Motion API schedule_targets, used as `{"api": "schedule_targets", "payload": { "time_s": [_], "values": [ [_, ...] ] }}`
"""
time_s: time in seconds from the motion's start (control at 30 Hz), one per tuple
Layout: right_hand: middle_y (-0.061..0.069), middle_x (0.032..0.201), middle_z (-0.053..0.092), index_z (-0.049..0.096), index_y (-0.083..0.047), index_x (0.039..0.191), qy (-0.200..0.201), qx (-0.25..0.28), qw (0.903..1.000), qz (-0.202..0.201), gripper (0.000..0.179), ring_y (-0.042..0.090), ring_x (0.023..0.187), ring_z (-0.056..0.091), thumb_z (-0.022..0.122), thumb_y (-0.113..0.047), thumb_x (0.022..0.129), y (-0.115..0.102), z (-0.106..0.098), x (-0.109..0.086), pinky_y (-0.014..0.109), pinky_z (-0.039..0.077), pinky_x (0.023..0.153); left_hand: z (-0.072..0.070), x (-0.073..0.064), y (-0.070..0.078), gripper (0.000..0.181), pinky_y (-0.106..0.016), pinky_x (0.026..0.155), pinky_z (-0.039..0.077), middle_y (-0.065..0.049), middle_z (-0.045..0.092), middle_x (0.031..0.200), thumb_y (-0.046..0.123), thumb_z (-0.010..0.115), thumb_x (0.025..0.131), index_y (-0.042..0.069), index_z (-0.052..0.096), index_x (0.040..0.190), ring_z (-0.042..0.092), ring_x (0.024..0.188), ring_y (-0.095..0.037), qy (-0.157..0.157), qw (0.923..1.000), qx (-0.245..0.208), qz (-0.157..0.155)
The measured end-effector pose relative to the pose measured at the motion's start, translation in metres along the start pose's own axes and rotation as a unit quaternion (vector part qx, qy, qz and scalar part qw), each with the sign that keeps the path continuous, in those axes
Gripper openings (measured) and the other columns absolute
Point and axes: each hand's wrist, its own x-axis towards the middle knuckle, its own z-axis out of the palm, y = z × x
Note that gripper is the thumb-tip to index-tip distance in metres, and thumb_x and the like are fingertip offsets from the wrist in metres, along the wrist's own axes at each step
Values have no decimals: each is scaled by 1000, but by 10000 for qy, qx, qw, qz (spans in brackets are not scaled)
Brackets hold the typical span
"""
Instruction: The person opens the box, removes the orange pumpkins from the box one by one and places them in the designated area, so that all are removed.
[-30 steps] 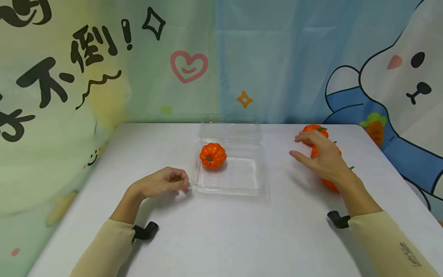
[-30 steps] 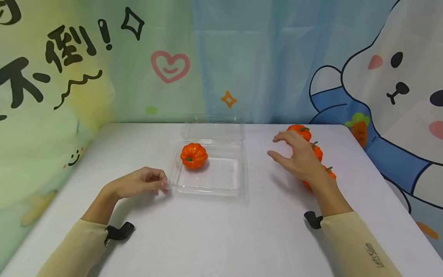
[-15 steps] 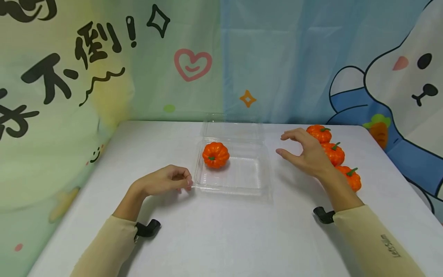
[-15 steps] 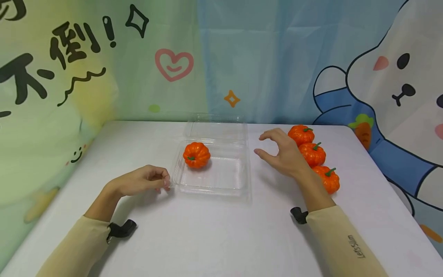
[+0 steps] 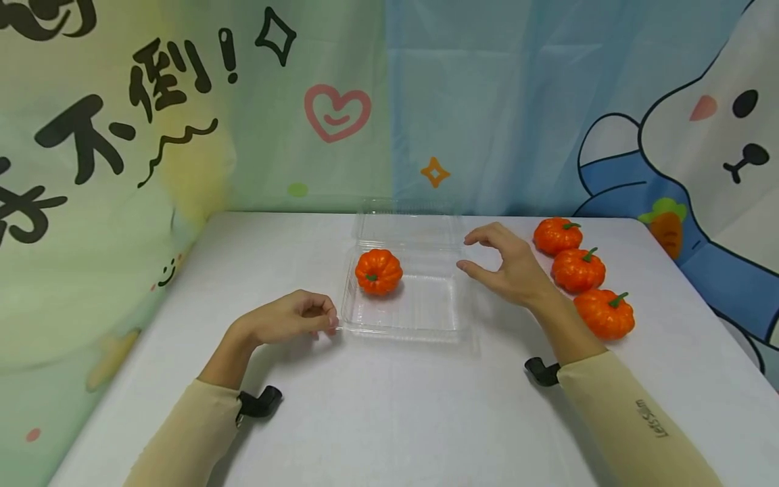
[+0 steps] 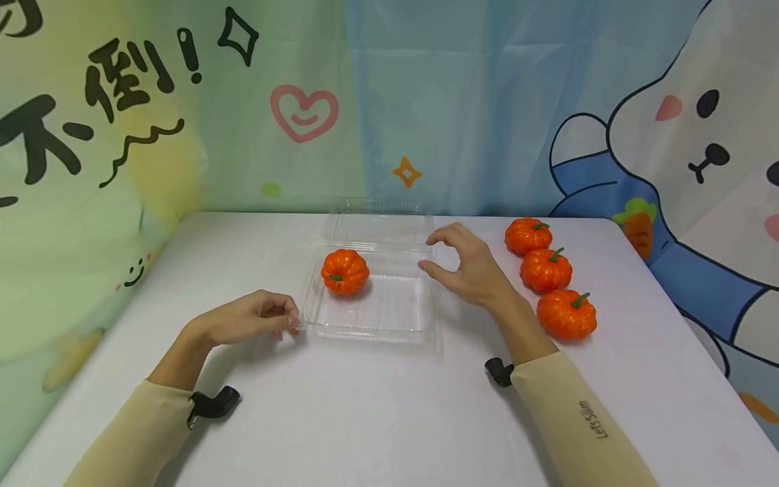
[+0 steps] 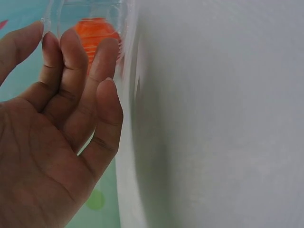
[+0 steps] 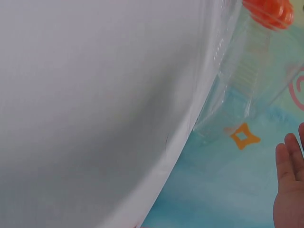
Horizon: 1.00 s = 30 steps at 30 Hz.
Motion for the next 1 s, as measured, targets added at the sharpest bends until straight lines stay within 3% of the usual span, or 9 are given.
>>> {"api": "schedule_targets", "payload": {
  "time_s": [0.07,0.3,0.63,1.0],
  "values": [
    [7,118,66,65,-7,116,-65,25,10000,-4,36,24,114,61,83,-9,84,-1,3,1,25,47,104,1,0,0,14,-37,84,56,-17,70,101,13,56,101,1,65,103,65,99,-30,-16,10000,-29,13],
    [7,120,64,64,-8,118,-210,224,9994,168,37,25,115,60,82,-13,86,-8,12,6,51,51,103,1,0,2,15,-37,83,56,-17,70,100,13,57,101,1,65,103,65,99,-31,-29,10000,-24,71],
    [9,122,63,63,-8,123,-605,457,9971,66,41,25,116,60,82,-17,88,-17,26,18,48,52,102,2,0,2,15,-36,83,56,-18,70,101,13,56,102,1,65,103,65,99,-31,-47,10000,-41,20],
    [7,141,56,62,-11,138,-1121,817,9903,80,53,25,131,53,81,-18,89,-23,38,28,49,48,108,2,0,3,13,-38,83,57,-19,70,102,11,56,101,1,65,103,66,100,-32,-64,10000,14,66]
  ]
}}
